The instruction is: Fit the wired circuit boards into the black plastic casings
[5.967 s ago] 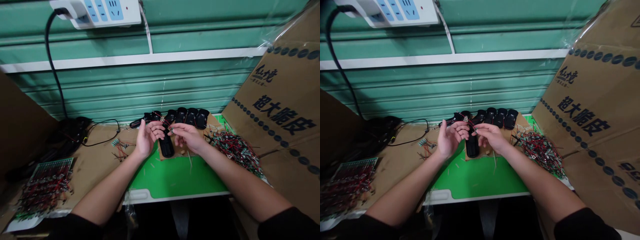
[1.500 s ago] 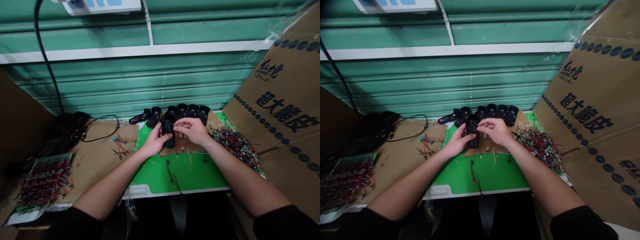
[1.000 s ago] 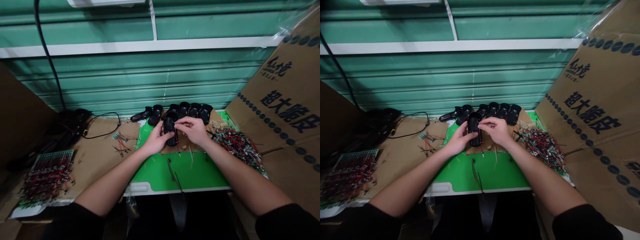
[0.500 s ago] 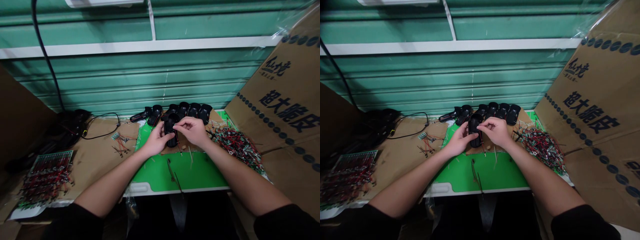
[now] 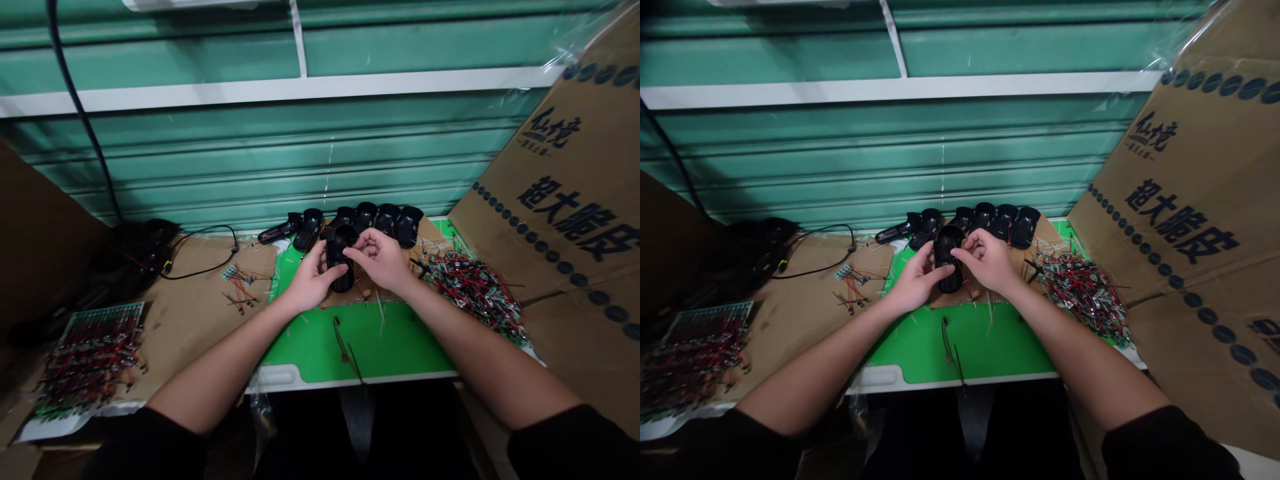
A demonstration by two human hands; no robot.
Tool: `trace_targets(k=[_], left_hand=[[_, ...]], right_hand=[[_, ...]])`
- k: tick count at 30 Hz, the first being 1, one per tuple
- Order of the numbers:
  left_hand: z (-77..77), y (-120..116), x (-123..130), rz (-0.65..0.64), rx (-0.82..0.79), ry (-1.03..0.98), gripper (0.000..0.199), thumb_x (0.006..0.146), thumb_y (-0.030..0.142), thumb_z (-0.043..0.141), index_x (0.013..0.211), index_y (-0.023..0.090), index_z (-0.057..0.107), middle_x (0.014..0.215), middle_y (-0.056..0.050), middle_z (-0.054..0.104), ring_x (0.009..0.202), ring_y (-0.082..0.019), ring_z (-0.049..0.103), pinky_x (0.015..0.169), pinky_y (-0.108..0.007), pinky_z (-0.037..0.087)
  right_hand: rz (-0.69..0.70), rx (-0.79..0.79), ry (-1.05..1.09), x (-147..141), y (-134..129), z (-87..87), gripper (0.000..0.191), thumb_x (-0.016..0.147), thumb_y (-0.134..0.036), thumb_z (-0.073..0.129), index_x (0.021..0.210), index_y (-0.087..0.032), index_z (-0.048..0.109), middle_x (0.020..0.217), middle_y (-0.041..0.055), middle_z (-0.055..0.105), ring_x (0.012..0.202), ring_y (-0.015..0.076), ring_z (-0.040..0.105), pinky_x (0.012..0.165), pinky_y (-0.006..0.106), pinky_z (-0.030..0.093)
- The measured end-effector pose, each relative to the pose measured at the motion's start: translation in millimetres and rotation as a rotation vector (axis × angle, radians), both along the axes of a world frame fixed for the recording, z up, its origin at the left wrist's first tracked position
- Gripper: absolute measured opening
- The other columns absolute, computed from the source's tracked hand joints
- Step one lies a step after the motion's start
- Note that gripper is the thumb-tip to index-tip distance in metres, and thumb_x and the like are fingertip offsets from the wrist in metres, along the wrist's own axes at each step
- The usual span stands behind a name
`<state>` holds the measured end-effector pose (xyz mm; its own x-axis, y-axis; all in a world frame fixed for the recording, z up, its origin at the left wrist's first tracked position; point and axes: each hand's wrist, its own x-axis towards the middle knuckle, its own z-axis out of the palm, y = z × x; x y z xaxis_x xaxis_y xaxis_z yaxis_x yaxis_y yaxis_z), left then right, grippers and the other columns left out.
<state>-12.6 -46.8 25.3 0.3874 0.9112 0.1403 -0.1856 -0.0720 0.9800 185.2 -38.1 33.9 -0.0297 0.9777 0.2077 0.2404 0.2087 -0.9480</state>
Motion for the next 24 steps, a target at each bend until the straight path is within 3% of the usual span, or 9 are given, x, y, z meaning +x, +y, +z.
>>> trace_targets(k=[3,8,19,24], left_hand=[[1.1,1.4,-0.6,-0.008,-0.008,-0.008,0.062,0.08,0.037,0.088,0.132,0.018,0.061,0.127,-0.011,0.075,0.116,-0.024,0.072,0.105,-0.037,0.058],[2.5,2.3,-1.7,0.012,-0.022,0.007,0.06,0.079,0.035,0.088,0.13,0.017,0.062,0.12,-0.009,0.074,0.107,-0.022,0.071,0.101,-0.037,0.059],[3.9,-1.1,-0.2,-0.052,-0.066,-0.027,0.058,0.078,0.034,0.089,0.126,0.017,0.061,0.11,-0.007,0.075,0.099,-0.021,0.071,0.095,-0.037,0.058],[0.9,2.3,-1.3,-0.032,-0.058,-0.036,0.061,0.077,0.035,0.091,0.127,0.017,0.062,0.11,-0.006,0.074,0.099,-0.02,0.07,0.095,-0.035,0.058]], right_hand=[[0.124,-0.132,0.074,-0.6,2.4,2.0,0.079,0.068,-0.086,0.085,0.097,-0.016,0.062,0.085,0.0044,0.069,0.058,0.0066,0.057,0.049,0.02,0.044],[0.249,-0.216,0.074,2.4,1.5,9.1,0.074,0.072,-0.087,0.081,0.088,-0.017,0.064,0.064,0.0002,0.061,0.05,0.0087,0.054,0.046,0.022,0.042],[0.188,-0.206,0.066,3.6,-1.0,9.1,0.064,0.072,-0.074,0.086,0.075,-0.012,0.07,0.061,0.0033,0.062,0.053,0.008,0.056,0.052,0.02,0.042],[0.262,-0.262,0.071,4.8,-0.6,14.1,0.063,0.074,-0.073,0.082,0.082,-0.014,0.065,0.063,0.0011,0.062,0.053,0.0094,0.059,0.052,0.02,0.048]])
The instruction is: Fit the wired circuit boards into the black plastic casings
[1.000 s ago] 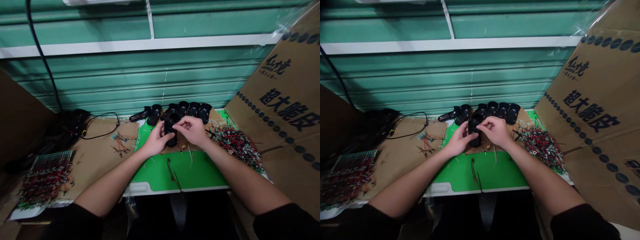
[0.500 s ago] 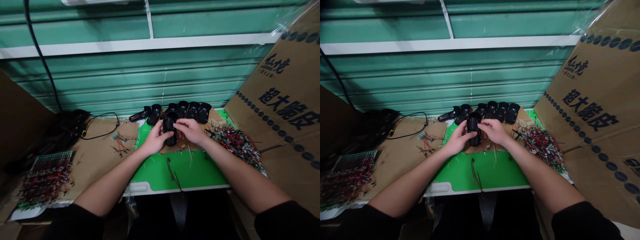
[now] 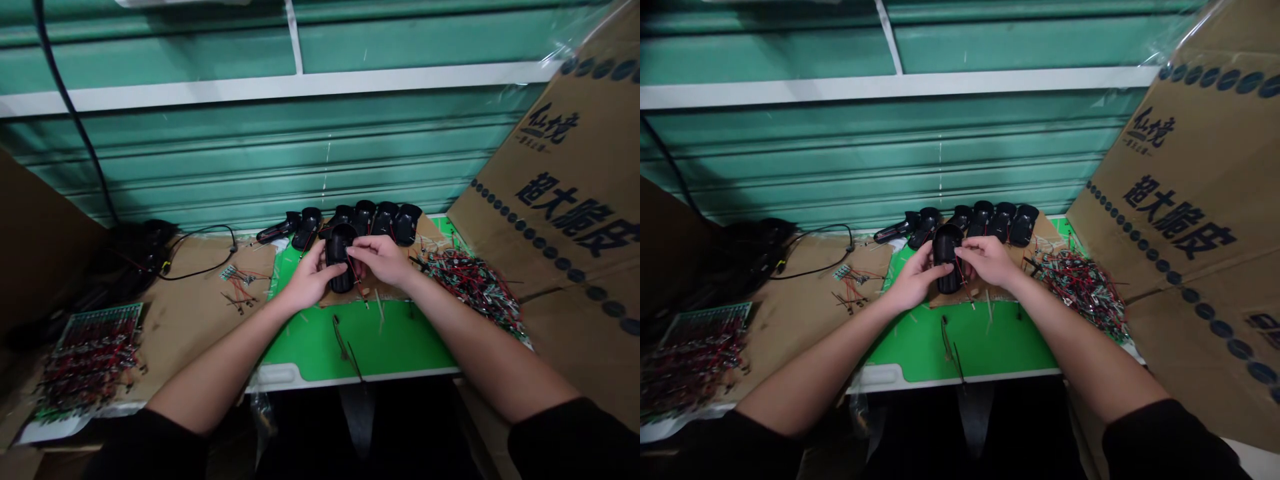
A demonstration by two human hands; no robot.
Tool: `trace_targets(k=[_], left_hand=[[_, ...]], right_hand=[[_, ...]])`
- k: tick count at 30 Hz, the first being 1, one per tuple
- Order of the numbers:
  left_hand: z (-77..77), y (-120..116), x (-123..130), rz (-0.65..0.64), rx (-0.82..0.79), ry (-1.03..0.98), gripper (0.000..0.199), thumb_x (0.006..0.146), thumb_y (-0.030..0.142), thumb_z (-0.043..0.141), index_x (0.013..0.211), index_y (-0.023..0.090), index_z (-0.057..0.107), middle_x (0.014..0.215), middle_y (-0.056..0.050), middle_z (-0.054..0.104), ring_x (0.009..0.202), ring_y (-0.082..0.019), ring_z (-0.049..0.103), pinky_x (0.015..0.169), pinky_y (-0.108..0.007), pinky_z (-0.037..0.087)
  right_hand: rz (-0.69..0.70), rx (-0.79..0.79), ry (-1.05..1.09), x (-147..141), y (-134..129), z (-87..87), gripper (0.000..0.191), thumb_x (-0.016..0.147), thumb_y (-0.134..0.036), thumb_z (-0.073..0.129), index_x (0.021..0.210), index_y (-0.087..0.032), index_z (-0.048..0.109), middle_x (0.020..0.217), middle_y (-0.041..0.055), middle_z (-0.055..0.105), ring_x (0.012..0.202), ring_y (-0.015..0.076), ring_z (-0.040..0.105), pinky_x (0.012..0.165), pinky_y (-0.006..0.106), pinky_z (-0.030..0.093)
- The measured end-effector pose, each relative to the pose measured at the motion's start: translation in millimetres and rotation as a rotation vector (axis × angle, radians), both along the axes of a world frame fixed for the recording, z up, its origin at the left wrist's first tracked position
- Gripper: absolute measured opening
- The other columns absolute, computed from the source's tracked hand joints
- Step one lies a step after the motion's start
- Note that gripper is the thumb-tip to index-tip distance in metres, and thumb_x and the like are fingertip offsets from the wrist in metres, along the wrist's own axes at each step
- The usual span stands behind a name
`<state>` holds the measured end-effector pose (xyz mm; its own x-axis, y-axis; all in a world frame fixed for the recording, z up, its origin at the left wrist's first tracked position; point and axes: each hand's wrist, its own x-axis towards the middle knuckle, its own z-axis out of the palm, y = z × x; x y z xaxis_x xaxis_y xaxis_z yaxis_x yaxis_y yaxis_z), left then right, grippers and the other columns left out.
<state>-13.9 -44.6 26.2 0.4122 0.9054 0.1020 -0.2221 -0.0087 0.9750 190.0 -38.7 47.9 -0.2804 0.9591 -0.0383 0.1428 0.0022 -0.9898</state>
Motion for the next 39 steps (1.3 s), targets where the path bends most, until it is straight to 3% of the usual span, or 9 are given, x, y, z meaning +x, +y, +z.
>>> trace_targets(k=[3,12,29,35,39], left_hand=[[0.5,0.9,-1.1,0.001,0.009,-0.015,0.061,0.077,0.035,0.092,0.128,0.017,0.063,0.112,-0.006,0.074,0.099,-0.02,0.07,0.095,-0.035,0.059],[-2.3,2.7,-1.4,-0.01,0.003,-0.01,0.061,0.078,0.036,0.092,0.128,0.017,0.062,0.109,-0.006,0.075,0.098,-0.021,0.072,0.095,-0.037,0.06],[2.7,1.4,-2.5,0.0,0.025,0.011,0.055,0.078,0.035,0.09,0.123,0.016,0.065,0.109,-0.007,0.077,0.099,-0.021,0.071,0.095,-0.036,0.059],[3.0,4.6,-5.7,-0.066,0.028,0.054,0.053,0.079,0.037,0.089,0.122,0.016,0.066,0.107,-0.007,0.077,0.097,-0.022,0.072,0.092,-0.037,0.059],[4.6,1.3,-5.3,-0.016,0.041,0.09,0.063,0.081,0.045,0.087,0.13,0.016,0.06,0.114,-0.01,0.076,0.102,-0.023,0.072,0.094,-0.039,0.059]], right_hand=[[0.065,0.01,-0.023,1.4,-0.3,1.9,0.059,0.079,-0.071,0.078,0.084,-0.014,0.065,0.063,0.0012,0.063,0.055,0.0095,0.06,0.053,0.02,0.049],[0.076,0.037,-0.048,4.4,2.1,-4.4,0.058,0.083,-0.071,0.076,0.085,-0.013,0.067,0.065,0.0015,0.063,0.057,0.0081,0.059,0.054,0.02,0.05],[0.002,0.05,-0.008,0.3,-1.0,-2.7,0.06,0.076,-0.071,0.081,0.08,-0.012,0.067,0.064,0.0021,0.064,0.055,0.0082,0.06,0.053,0.019,0.05],[-0.018,0.03,-0.052,-0.7,-1.8,-2.1,0.062,0.076,-0.073,0.079,0.077,-0.012,0.067,0.06,0.0034,0.063,0.05,0.0086,0.058,0.048,0.018,0.047],[-0.069,0.061,-0.043,-2.4,-3.0,-2.5,0.063,0.076,-0.074,0.079,0.076,-0.012,0.068,0.061,0.0047,0.064,0.05,0.0087,0.058,0.049,0.019,0.048]])
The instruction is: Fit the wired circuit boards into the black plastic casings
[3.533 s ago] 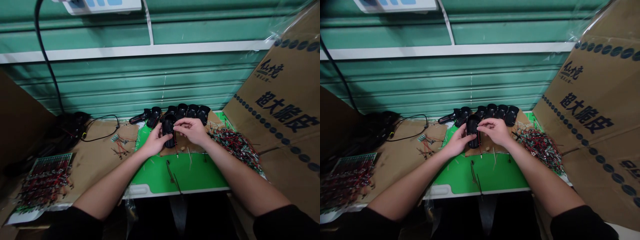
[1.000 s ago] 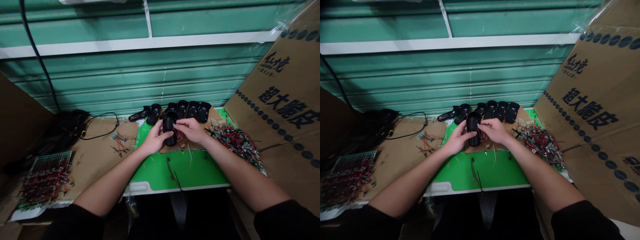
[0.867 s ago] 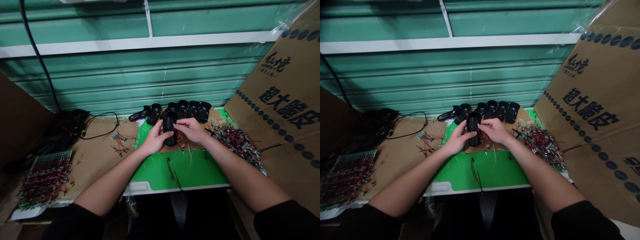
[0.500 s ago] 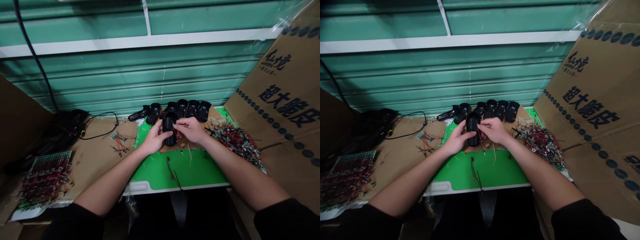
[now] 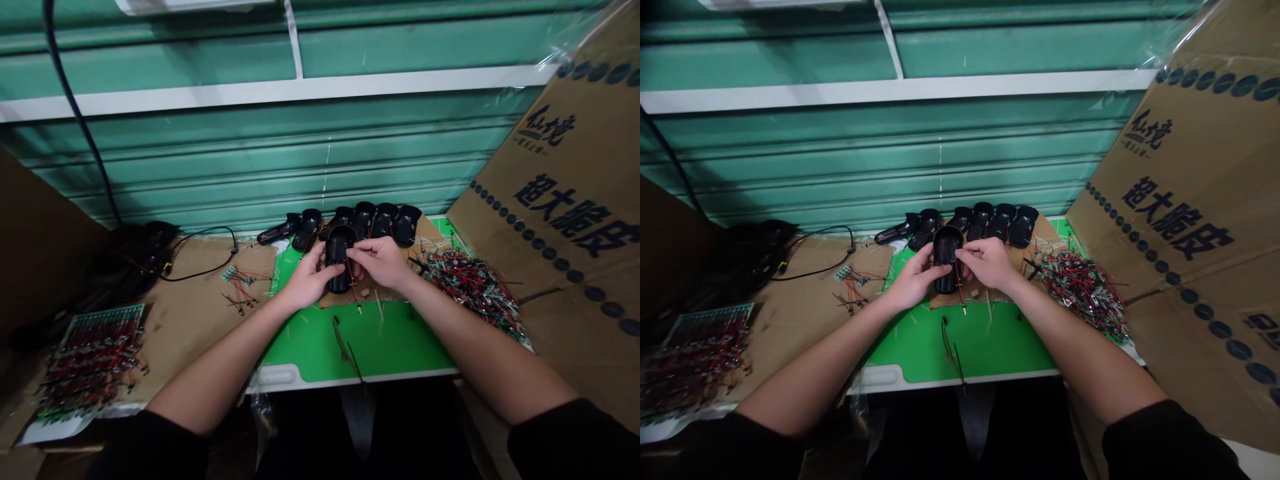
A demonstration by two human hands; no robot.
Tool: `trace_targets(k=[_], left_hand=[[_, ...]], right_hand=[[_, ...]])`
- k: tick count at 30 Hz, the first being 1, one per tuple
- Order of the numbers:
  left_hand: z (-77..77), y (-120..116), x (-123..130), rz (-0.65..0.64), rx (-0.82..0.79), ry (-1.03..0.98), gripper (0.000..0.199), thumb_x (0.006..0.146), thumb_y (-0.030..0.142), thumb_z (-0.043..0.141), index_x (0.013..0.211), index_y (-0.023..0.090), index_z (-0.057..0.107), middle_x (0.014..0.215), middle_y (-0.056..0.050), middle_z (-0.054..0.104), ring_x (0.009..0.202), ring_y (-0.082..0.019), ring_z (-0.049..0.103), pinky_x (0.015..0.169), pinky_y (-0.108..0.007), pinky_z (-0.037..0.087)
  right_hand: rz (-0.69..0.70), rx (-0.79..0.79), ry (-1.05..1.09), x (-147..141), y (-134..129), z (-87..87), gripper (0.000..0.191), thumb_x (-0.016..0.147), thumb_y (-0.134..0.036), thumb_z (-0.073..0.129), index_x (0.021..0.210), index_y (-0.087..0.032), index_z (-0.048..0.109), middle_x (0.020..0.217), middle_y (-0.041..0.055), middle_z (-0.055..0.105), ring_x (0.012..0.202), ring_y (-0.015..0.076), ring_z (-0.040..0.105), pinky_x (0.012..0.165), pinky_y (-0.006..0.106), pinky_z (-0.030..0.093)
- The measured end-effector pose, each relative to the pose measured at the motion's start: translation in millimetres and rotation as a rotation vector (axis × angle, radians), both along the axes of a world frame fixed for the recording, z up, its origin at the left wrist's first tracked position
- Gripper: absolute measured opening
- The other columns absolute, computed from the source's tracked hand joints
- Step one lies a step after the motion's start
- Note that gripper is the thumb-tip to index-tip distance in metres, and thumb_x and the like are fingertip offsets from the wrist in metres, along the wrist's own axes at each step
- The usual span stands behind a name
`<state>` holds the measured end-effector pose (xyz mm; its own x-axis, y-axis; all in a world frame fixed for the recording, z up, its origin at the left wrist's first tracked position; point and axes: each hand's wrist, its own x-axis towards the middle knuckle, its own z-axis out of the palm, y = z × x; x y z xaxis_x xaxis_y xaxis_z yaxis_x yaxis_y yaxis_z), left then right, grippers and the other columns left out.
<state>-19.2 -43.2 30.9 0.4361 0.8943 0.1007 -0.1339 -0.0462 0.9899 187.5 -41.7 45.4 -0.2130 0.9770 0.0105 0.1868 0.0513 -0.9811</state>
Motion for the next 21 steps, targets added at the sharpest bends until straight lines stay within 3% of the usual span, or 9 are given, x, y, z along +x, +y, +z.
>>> trace_targets(k=[2,5,9,11,14,18,21], left_hand=[[5.2,-6.9,1.6,0.122,0.075,0.125,0.08,0.081,0.052,0.088,0.143,0.016,0.052,0.124,-0.015,0.073,0.104,-0.025,0.073,0.095,-0.041,0.06],[15.2,-20.0,5.3,0.305,0.253,0.47,0.106,0.075,0.054,0.094,0.158,0.015,0.041,0.14,-0.024,0.067,0.114,-0.035,0.073,0.099,-0.05,0.059],[23.0,-21.7,1.5,0.342,0.29,0.711,0.096,0.072,0.041,0.093,0.153,0.012,0.051,0.133,-0.028,0.07,0.119,-0.046,0.071,0.101,-0.057,0.058],[28.5,-9.9,-10.5,0.316,0.273,0.745,0.087,0.069,0.034,0.092,0.146,0.015,0.057,0.126,-0.024,0.074,0.115,-0.044,0.073,0.101,-0.054,0.058],[45.0,21.3,-41.7,0.363,0.252,0.935,0.08,0.07,0.035,0.091,0.142,0.017,0.061,0.135,-0.021,0.074,0.121,-0.041,0.072,0.104,-0.049,0.058],[65.1,71.1,-86.1,0.454,0.373,1.166,0.076,0.078,0.027,0.08,0.148,0.01,0.056,0.142,-0.021,0.071,0.128,-0.038,0.07,0.109,-0.043,0.056],[60.5,100.7,-105.3,0.385,0.435,1.301,0.078,0.077,0.025,0.078,0.148,0.005,0.054,0.142,-0.025,0.069,0.128,-0.039,0.069,0.109,-0.043,0.055]], right_hand=[[-0.056,0.005,0.033,-3.0,0.1,-2.1,0.066,0.075,-0.077,0.08,0.077,-0.012,0.069,0.061,0.0049,0.064,0.05,0.0095,0.058,0.049,0.02,0.048],[-0.098,-0.023,0.081,-10.2,-0.6,-7.3,0.071,0.07,-0.08,0.084,0.085,-0.011,0.074,0.066,0.0064,0.067,0.05,0.0103,0.057,0.048,0.022,0.049],[-0.06,-0.054,0.087,-16.8,-2.9,-12.9,0.079,0.069,-0.081,0.085,0.102,-0.009,0.08,0.085,0.0116,0.075,0.059,0.0111,0.064,0.051,0.022,0.052],[-0.031,-0.03,0.057,-16.0,-3.3,-14.4,0.079,0.075,-0.076,0.082,0.115,-0.008,0.082,0.09,0.0122,0.076,0.062,0.0102,0.065,0.053,0.021,0.051],[-0.019,0.056,-0.039,-11.9,-1.6,-17.8,0.068,0.086,-0.063,0.077,0.129,-0.01,0.08,0.093,0.0107,0.077,0.061,0.0069,0.061,0.055,0.018,0.047],[0.002,0.144,-0.149,-9.2,2.6,-27.0,0.052,0.09,-0.05,0.074,0.123,-0.01,0.082,0.091,0.0081,0.075,0.059,0.0022,0.051,0.056,0.015,0.038],[0.039,0.174,-0.163,-10.5,4.1,-32.7,0.047,0.09,-0.047,0.074,0.118,-0.01,0.083,0.093,0.0079,0.075,0.061,0.0018,0.05,0.057,0.015,0.036]])
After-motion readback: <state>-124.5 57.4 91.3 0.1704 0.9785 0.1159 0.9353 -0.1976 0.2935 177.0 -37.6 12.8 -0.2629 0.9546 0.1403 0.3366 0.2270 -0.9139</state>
